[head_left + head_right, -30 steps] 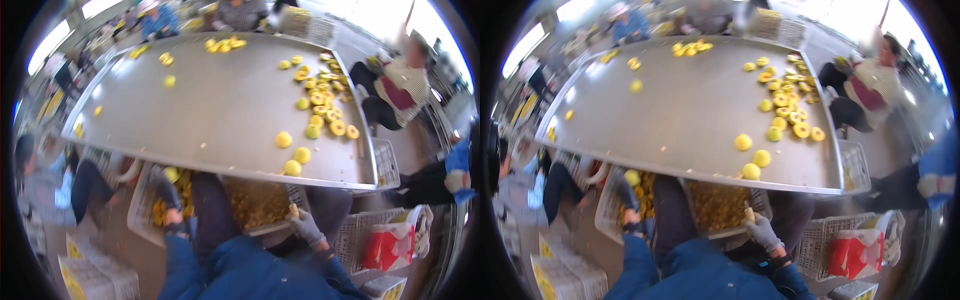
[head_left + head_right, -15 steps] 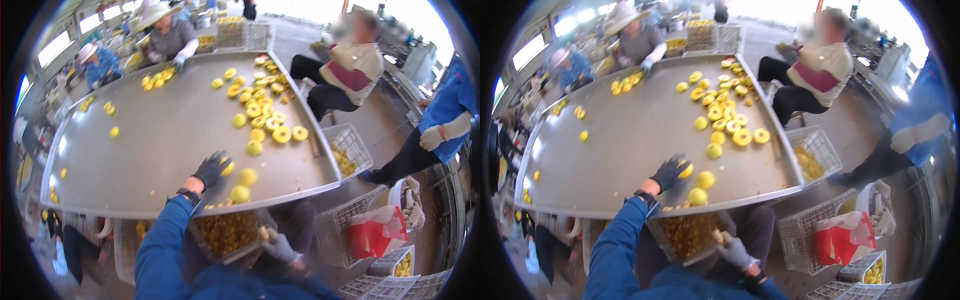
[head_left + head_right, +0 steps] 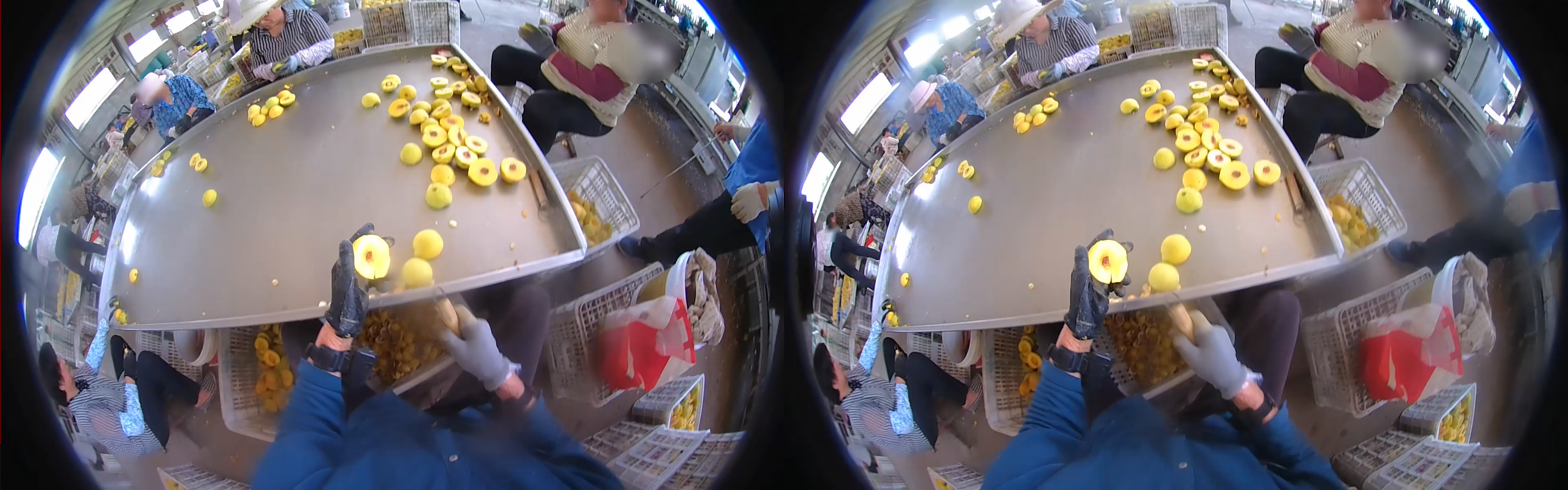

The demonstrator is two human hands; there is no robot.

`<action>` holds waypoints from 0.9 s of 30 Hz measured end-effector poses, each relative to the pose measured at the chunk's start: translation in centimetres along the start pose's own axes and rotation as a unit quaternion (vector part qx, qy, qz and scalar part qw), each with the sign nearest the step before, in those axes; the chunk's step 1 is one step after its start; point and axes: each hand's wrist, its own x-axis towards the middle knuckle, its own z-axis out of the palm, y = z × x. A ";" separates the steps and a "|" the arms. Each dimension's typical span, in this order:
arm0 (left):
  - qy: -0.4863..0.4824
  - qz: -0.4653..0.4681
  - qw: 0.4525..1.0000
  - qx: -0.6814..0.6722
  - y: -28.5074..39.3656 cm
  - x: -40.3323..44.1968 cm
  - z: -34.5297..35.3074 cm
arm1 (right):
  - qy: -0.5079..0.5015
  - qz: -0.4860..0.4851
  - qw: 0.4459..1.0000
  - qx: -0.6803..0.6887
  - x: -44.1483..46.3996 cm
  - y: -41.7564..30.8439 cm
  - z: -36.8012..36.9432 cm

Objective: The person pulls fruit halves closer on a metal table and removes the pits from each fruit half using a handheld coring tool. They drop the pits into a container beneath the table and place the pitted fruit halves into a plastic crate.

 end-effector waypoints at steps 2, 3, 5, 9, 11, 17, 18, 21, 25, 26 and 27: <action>0.018 0.009 1.000 0.009 0.7 -2.9 1.0 | 0.002 -0.089 0.995 -0.044 0.4 -1.7 1.1; 0.026 0.015 0.999 0.012 0.9 -4.0 1.5 | 0.001 -0.099 0.993 -0.062 0.4 -2.6 1.6; 0.061 0.014 0.998 -0.007 0.5 -5.7 2.1 | -0.003 -0.116 0.988 -0.099 -0.1 -4.7 2.5; 0.056 0.070 0.996 0.006 0.9 -7.7 2.8 | 0.013 -0.172 0.973 -0.156 -0.6 -4.5 4.4; 0.056 0.077 0.995 0.023 1.2 -8.4 2.7 | 0.012 -0.174 0.969 -0.176 -0.9 -4.9 4.6; 0.095 0.101 0.987 0.086 2.1 -9.4 3.3 | -0.005 -0.173 0.949 -0.263 -1.3 -5.3 5.0; 0.099 0.110 0.984 0.096 1.8 -9.3 3.1 | -0.020 -0.169 0.942 -0.288 -1.3 -5.0 5.2; 0.105 0.147 0.973 0.143 1.6 -9.6 2.9 | -0.036 -0.188 0.953 -0.236 -1.5 -4.9 5.5; 0.092 0.173 0.968 0.155 2.0 -9.7 2.8 | -0.123 -0.138 0.982 0.033 -1.7 -6.6 4.9; 0.071 0.163 0.976 0.129 2.2 -9.8 2.9 | -0.167 -0.100 0.973 0.125 -1.7 -6.8 4.9; 0.051 0.154 0.982 0.102 2.4 -9.9 2.9 | -0.235 -0.038 0.947 0.216 -1.6 -7.4 4.3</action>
